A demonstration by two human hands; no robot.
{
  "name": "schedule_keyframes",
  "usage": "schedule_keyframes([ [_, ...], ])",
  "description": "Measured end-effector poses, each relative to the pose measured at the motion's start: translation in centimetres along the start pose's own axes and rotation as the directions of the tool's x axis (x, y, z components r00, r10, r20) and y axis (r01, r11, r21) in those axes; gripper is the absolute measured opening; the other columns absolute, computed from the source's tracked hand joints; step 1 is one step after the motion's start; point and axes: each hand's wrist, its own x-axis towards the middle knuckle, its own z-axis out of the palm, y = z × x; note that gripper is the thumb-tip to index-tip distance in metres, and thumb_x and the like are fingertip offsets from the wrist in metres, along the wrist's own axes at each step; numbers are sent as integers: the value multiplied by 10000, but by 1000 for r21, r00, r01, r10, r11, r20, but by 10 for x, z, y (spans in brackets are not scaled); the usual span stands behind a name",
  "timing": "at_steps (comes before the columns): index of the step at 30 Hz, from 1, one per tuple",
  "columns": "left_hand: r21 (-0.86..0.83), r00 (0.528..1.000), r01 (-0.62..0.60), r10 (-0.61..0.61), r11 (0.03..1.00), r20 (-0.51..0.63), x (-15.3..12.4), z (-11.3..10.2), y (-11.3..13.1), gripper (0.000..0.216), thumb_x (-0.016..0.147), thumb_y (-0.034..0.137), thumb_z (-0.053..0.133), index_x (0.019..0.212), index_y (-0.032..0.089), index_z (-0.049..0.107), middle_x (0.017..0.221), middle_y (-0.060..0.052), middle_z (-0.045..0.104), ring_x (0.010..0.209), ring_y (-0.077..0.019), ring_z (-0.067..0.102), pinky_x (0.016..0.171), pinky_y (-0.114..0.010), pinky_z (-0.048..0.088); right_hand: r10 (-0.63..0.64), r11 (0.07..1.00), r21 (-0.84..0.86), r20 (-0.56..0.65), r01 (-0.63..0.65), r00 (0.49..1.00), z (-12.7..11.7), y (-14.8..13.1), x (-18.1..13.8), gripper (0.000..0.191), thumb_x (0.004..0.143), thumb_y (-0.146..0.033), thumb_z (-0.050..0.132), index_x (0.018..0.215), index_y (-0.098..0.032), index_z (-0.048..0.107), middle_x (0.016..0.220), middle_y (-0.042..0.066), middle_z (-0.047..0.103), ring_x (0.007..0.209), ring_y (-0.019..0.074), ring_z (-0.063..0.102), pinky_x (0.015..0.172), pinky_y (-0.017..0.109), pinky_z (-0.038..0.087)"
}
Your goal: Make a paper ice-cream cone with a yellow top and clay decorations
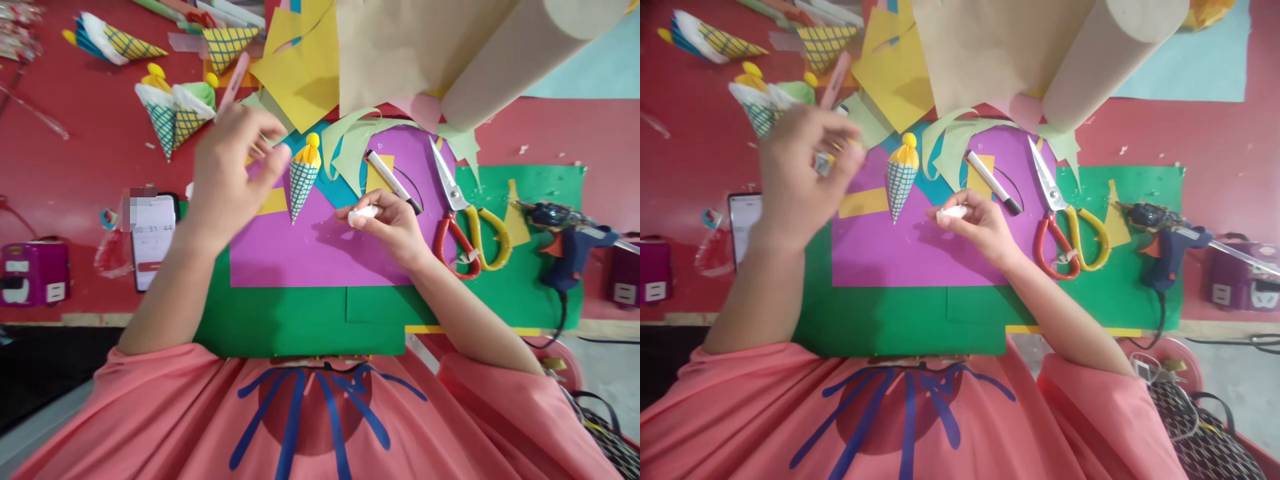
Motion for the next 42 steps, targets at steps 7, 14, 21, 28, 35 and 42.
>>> schedule_keyframes([
  [7,-718,843,505,-95,480,529,-45,51,50,546,874,509,670,1287,216,463,970,-26,734,836,-136,729,711,-226,570,-206,947,-258,-23,193,978,10,4,-10,262,810,-460,769,904,-219,735,834,5,661,744,109,589,690,264,502],
  [14,-787,798,602,-131,136,588,-52,74,30,422,901,415,652,1272,248,542,903,10,723,729,-111,717,656,-207,579,-120,967,-224,37,125,992,2,0,-7,348,846,-418,735,1136,-225,715,1083,51,688,907,152,647,797,309,544],
  [21,-786,803,595,-168,168,572,-61,78,27,374,928,426,591,1227,203,619,892,-14,712,670,-91,700,581,-175,535,98,955,288,-83,-70,992,-8,0,7,120,765,-292,818,742,-191,759,683,-26,701,566,52,616,548,171,495],
  [28,-804,814,579,-141,135,563,-59,76,28,340,930,399,606,1216,217,617,896,4,694,679,-85,711,568,-157,539,143,930,350,-61,-113,988,-4,-3,8,148,701,-263,852,678,-176,734,651,-29,706,503,53,610,492,179,496],
  [35,-797,809,586,-144,143,570,-60,76,28,354,918,424,616,1209,222,611,892,9,688,674,-84,708,566,-156,536,128,940,325,-37,-109,991,-4,-2,7,206,692,-302,863,713,-169,707,658,-28,694,508,64,606,495,203,496],
  [42,-785,806,591,-147,183,573,-58,75,29,338,918,420,614,1196,229,593,888,11,689,668,-88,702,545,-158,527,94,962,257,-10,-88,996,-4,1,7,338,714,-386,855,714,-216,563,613,-76,552,502,68,525,488,223,473],
])
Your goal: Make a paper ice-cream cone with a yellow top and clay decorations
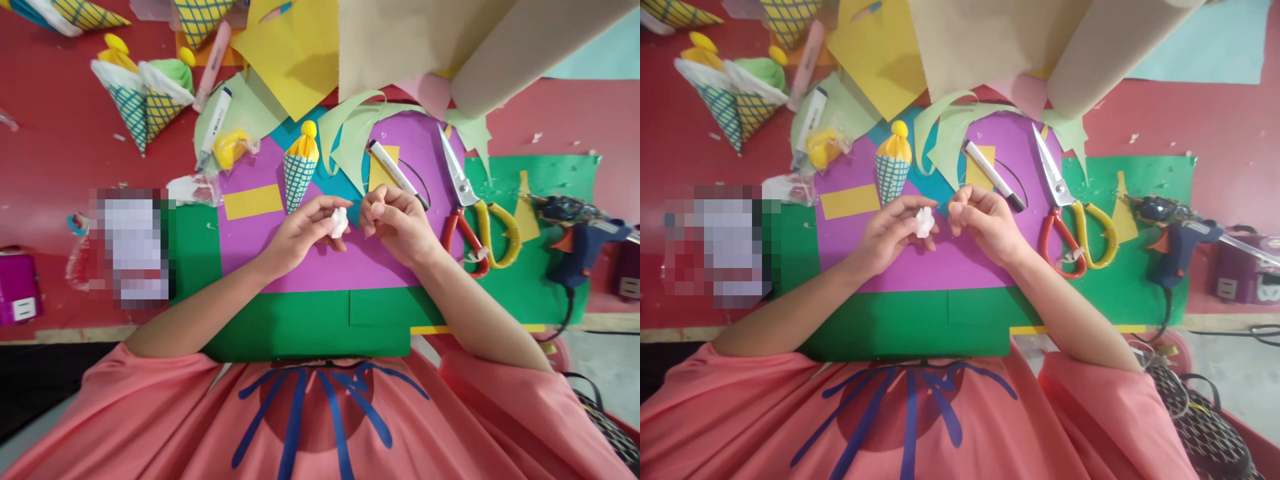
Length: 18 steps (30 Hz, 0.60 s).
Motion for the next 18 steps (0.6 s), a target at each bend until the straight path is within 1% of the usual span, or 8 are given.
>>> schedule_keyframes([
  [4,24,1000,-6,6,1000,2,0,-1,-1,356,915,428,614,1206,226,583,926,-1,696,693,-93,704,574,-167,536,-22,992,-119,40,27,999,-1,2,-2,279,787,-411,799,765,-208,610,659,-49,583,528,76,526,540,250,505],
  [6,33,1000,-15,16,999,-5,0,-1,-2,364,916,435,615,1214,230,579,959,-9,701,717,-95,709,598,-171,539,-61,970,-234,46,70,997,0,3,-5,227,848,-412,741,795,-206,664,702,-20,633,566,92,560,589,275,531],
  [7,35,1000,-23,23,999,-7,0,-1,-3,363,916,433,619,1216,233,576,971,-9,702,729,-96,711,611,-173,541,-110,940,-319,41,117,993,1,3,-7,199,875,-401,711,812,-213,693,730,-5,657,607,108,589,629,295,547],
  [9,18,999,-42,42,999,-5,1,-1,-3,358,909,425,639,1205,236,569,979,-5,700,749,-97,716,635,-179,551,-265,823,-510,45,251,963,3,3,-11,140,906,-354,677,859,-241,745,797,17,697,730,149,647,733,341,570],
  [12,-58,998,-60,59,997,-16,3,0,-3,374,876,437,688,1153,227,551,944,7,698,766,-102,721,680,-199,585,-481,565,-692,166,449,861,4,6,-16,130,909,-273,670,991,-274,772,909,38,723,880,181,684,815,362,571],
  [13,-79,998,-59,57,995,-35,4,0,-3,381,864,447,702,1130,224,546,926,11,698,774,-104,720,695,-205,595,-508,491,-720,222,491,832,4,7,-17,170,905,-263,673,1048,-277,763,943,45,722,892,183,686,810,359,572],
  [15,-90,995,-55,48,994,-83,5,1,-3,390,843,466,723,1083,219,541,882,19,699,784,-101,717,707,-201,601,-514,374,-759,309,534,800,3,9,-17,237,893,-275,684,1124,-280,738,994,59,714,890,188,683,790,359,573],
  [18,-44,992,-58,53,997,-118,5,1,-5,381,825,468,743,1025,214,543,851,24,711,762,-95,723,679,-178,588,-515,269,-810,337,521,789,3,12,-17,218,893,-287,680,1106,-293,724,1005,62,708,867,197,672,763,373,569],
])
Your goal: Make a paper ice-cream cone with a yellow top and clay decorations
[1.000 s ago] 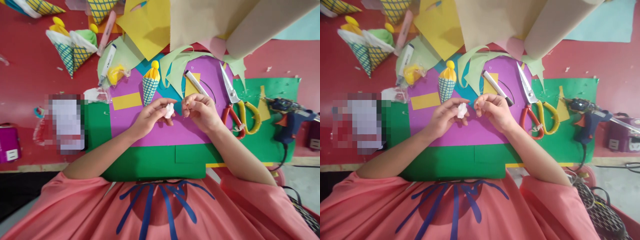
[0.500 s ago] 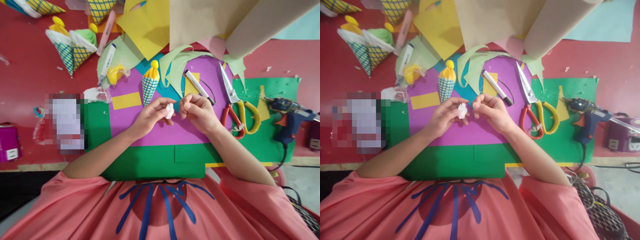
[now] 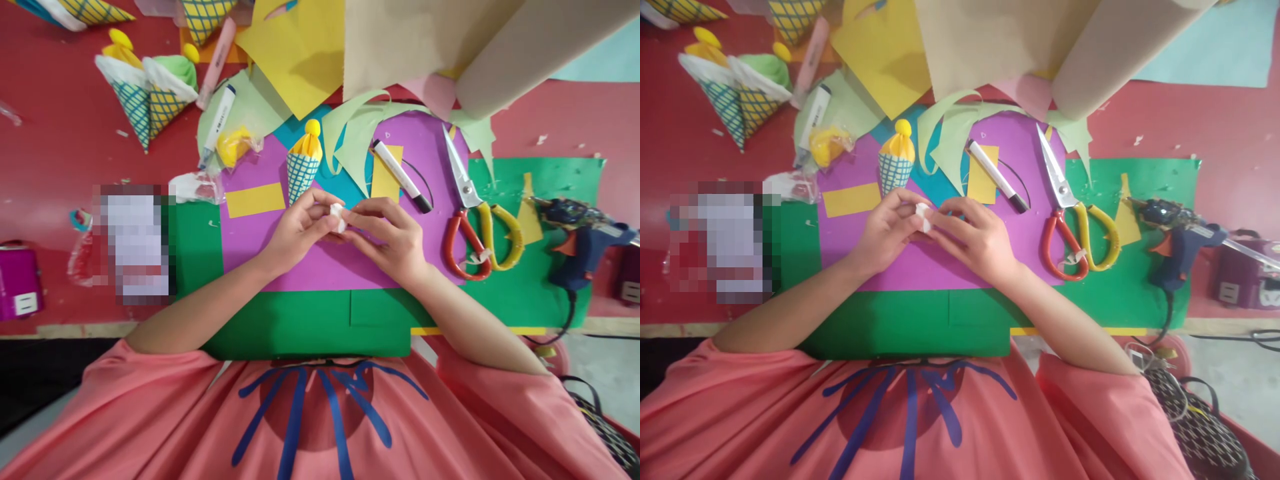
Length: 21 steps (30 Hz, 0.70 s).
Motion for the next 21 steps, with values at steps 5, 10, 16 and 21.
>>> schedule_keyframes([
  [5,55,998,-60,57,997,40,-2,3,0,348,853,471,710,1030,207,569,936,-5,751,825,-110,747,739,-203,599,49,995,94,-35,-45,998,3,-3,-2,205,888,-248,690,1089,-272,666,990,49,692,874,185,671,727,331,564],
  [10,62,996,-86,83,994,44,-3,4,3,395,820,405,759,1109,213,571,987,-16,765,947,-141,748,778,-213,602,241,923,319,-37,-217,970,4,-4,-3,490,829,-292,763,1259,-303,529,1128,33,661,807,154,665,725,334,558],
  [16,84,997,-52,47,995,62,-5,2,6,315,887,445,675,1050,183,612,847,7,748,636,-84,720,522,-145,518,420,745,558,35,-366,907,0,-4,6,159,855,-321,744,798,-222,633,785,-8,618,709,112,600,656,262,524],
  [21,42,995,-31,27,999,93,-6,1,5,408,929,581,543,956,174,543,735,-2,727,583,-118,710,516,-194,536,517,496,703,232,-510,824,-3,-1,10,186,885,-386,707,836,-207,690,773,-7,657,624,91,597,633,256,532],
])
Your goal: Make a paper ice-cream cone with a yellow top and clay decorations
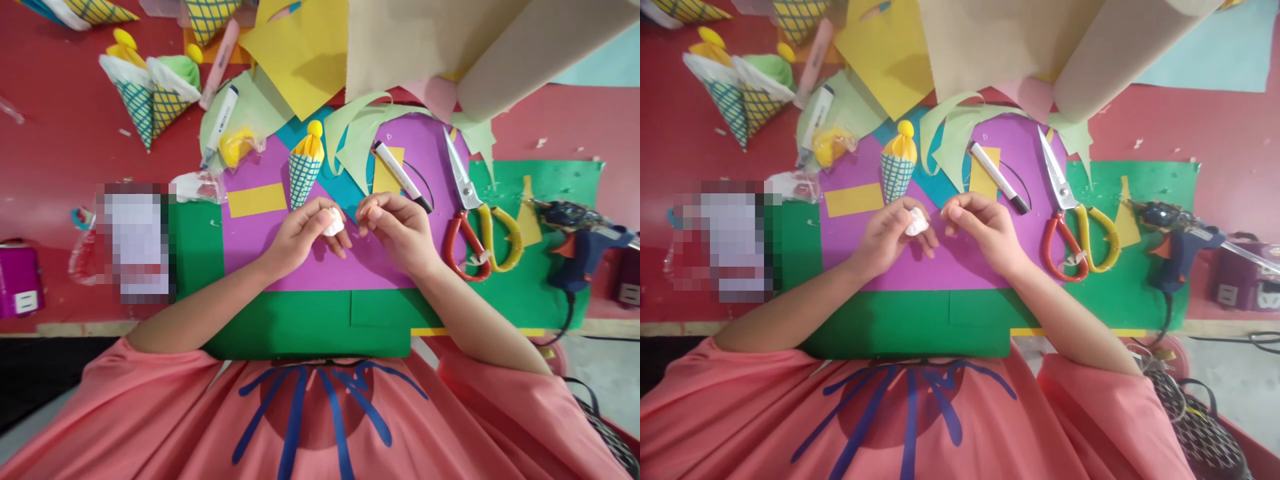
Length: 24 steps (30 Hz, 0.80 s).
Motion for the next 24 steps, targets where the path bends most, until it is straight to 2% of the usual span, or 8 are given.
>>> schedule_keyframes([
  [3,-7,1000,5,-5,1000,4,1,0,-1,420,919,603,542,971,188,518,760,-6,736,640,-139,735,577,-223,575,30,998,60,-6,-29,1000,-1,2,1,192,874,-390,716,824,-205,716,741,-7,669,621,96,606,616,253,534],
  [7,5,1000,6,-6,1000,-24,2,-1,-2,415,905,606,563,961,196,525,771,1,740,613,-122,719,575,-219,578,13,995,103,-24,-11,1000,-1,4,2,172,779,-342,813,766,-208,708,700,-24,668,572,90,597,587,252,539],
  [14,-39,1000,-15,15,999,2,2,-2,-2,360,936,547,558,977,190,534,799,3,759,604,-108,723,567,-193,569,-13,986,168,-14,15,1000,-1,1,4,149,765,-293,822,733,-189,721,700,-19,685,555,69,612,568,216,530],
  [18,-29,1000,-1,1,1000,-2,1,-1,-2,375,927,562,562,975,191,532,795,5,758,610,-115,729,583,-203,581,-50,988,142,-42,55,998,-3,1,3,181,745,-310,836,720,-184,708,703,-16,683,535,68,602,544,218,532],
  [24,-39,1000,-24,25,999,11,0,-2,-3,341,953,524,543,974,185,532,814,-6,763,613,-110,731,569,-187,568,-101,990,97,-33,104,994,-6,4,2,170,791,-288,802,745,-188,672,684,-22,664,513,67,593,512,211,533],
])
